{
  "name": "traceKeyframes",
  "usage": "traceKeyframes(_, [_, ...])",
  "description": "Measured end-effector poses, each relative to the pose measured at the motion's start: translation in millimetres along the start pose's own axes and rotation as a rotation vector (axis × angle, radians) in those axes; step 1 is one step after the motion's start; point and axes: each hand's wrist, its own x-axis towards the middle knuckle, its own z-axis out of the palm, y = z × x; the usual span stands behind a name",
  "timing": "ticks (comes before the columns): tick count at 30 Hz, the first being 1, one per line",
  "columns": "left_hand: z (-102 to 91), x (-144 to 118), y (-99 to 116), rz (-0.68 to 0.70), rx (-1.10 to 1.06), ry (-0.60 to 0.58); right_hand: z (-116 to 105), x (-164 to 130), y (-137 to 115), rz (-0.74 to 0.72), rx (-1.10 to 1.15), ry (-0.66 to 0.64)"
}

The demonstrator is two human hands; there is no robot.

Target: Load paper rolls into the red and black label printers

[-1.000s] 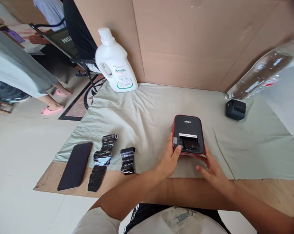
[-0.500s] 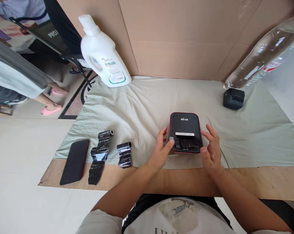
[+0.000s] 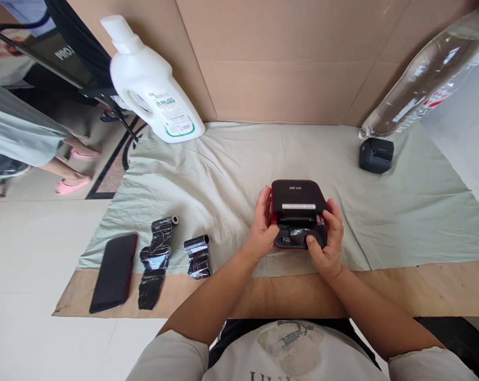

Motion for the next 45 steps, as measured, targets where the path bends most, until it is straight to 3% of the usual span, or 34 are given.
traceKeyframes(4, [-3.0, -3, -11, 0.027, -0.011, -0.002, 4, -1, 5, -0.031, 0.077, -0.001])
traceKeyframes(8, [-12.1, -3, -32, 0.137, 0.026, -0.066, 5, 1, 8, -0.077, 0.146, 0.036])
traceKeyframes(12, [-16.5, -2, -43, 0.24, 0.075, -0.06, 9, 5, 15, -0.208, 0.277, 0.115])
traceKeyframes(15, [-16.6, -2, -38, 0.278, 0.125, 0.029, 13, 8, 19, -0.282, 0.343, 0.167])
traceKeyframes(19, [-12.9, 4, -9, 0.369, 0.329, 0.197, 17, 10, 24, -0.328, 0.357, 0.207])
traceKeyframes(21, [-7.0, 14, 13, 0.372, 0.515, 0.092, 18, 10, 27, -0.347, 0.347, 0.21])
traceKeyframes(24, [9.3, 37, 42, 0.258, 0.944, -0.255, 18, 11, 31, -0.366, 0.337, 0.207])
traceKeyframes(27, [28.8, 58, 57, 0.081, 1.339, -0.559, 18, 11, 33, -0.377, 0.338, 0.208])
traceKeyframes(30, [40.0, 69, 59, -0.009, 1.49, -0.642, 19, 11, 33, -0.382, 0.331, 0.21])
traceKeyframes(35, [32.4, 68, 51, 0.089, 1.371, -0.516, 20, 12, 34, -0.4, 0.318, 0.234])
traceKeyframes(41, [16.2, 46, 49, 0.186, 0.901, -0.406, 21, 14, 34, -0.417, 0.332, 0.246])
traceKeyframes(43, [1.6, 33, 52, 0.205, 0.665, -0.334, 21, 14, 33, -0.411, 0.339, 0.238])
traceKeyframes(45, [-26.0, 22, 58, 0.187, 0.461, -0.241, 21, 14, 31, -0.406, 0.346, 0.235])
